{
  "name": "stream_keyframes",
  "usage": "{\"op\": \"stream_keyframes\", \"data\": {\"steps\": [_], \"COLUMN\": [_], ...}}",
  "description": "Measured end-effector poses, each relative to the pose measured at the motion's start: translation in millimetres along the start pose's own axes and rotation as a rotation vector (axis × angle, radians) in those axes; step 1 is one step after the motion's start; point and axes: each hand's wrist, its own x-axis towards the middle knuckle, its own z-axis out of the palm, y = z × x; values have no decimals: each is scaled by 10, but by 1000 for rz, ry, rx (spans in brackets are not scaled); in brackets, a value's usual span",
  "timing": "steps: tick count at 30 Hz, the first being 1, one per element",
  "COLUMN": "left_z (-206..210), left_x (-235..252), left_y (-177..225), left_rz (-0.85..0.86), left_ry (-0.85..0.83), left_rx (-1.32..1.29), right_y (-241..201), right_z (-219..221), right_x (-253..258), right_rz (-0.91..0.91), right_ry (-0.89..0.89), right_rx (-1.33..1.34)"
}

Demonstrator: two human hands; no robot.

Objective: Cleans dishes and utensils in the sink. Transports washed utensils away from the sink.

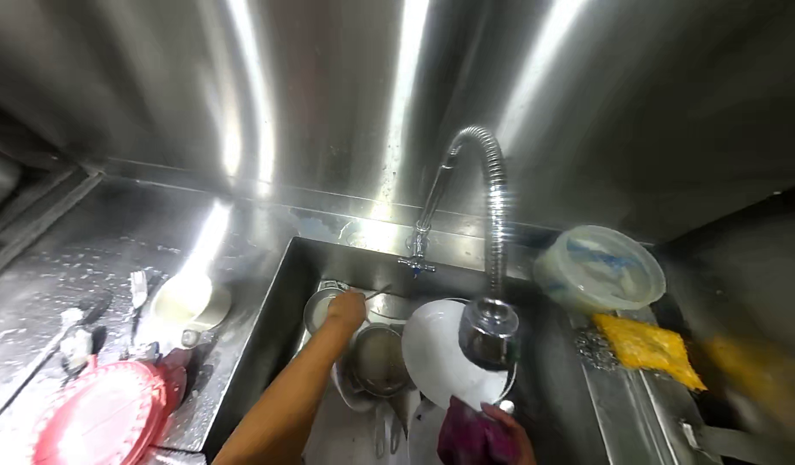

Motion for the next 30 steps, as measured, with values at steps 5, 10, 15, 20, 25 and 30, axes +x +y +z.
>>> {"op": "stream_keyframes", "data": {"steps": [5, 10, 15, 20, 25, 30], "left_z": [97, 699, 751, 643, 712, 662], "left_x": [-1131, -1924, -2314, -2658, -2663, -2561], "left_y": [-149, 64, -25, -97, -211, -20], "left_rz": [180, 368, 329, 332, 522, 561], "left_ry": [144, 167, 227, 189, 542, 415], "left_rx": [-421, -685, -647, -580, -986, -1511], "right_y": [-99, -321, -749, -978, -974, -879], "right_z": [628, 1250, 1270, 1142, 739, 1113], "right_x": [276, 354, 355, 359, 130, -346], "right_rz": [108, 40, 149, 51, -73, -52], "right_ry": [119, 81, 140, 256, -72, -369], "right_rx": [510, 447, 537, 607, 556, 84]}}
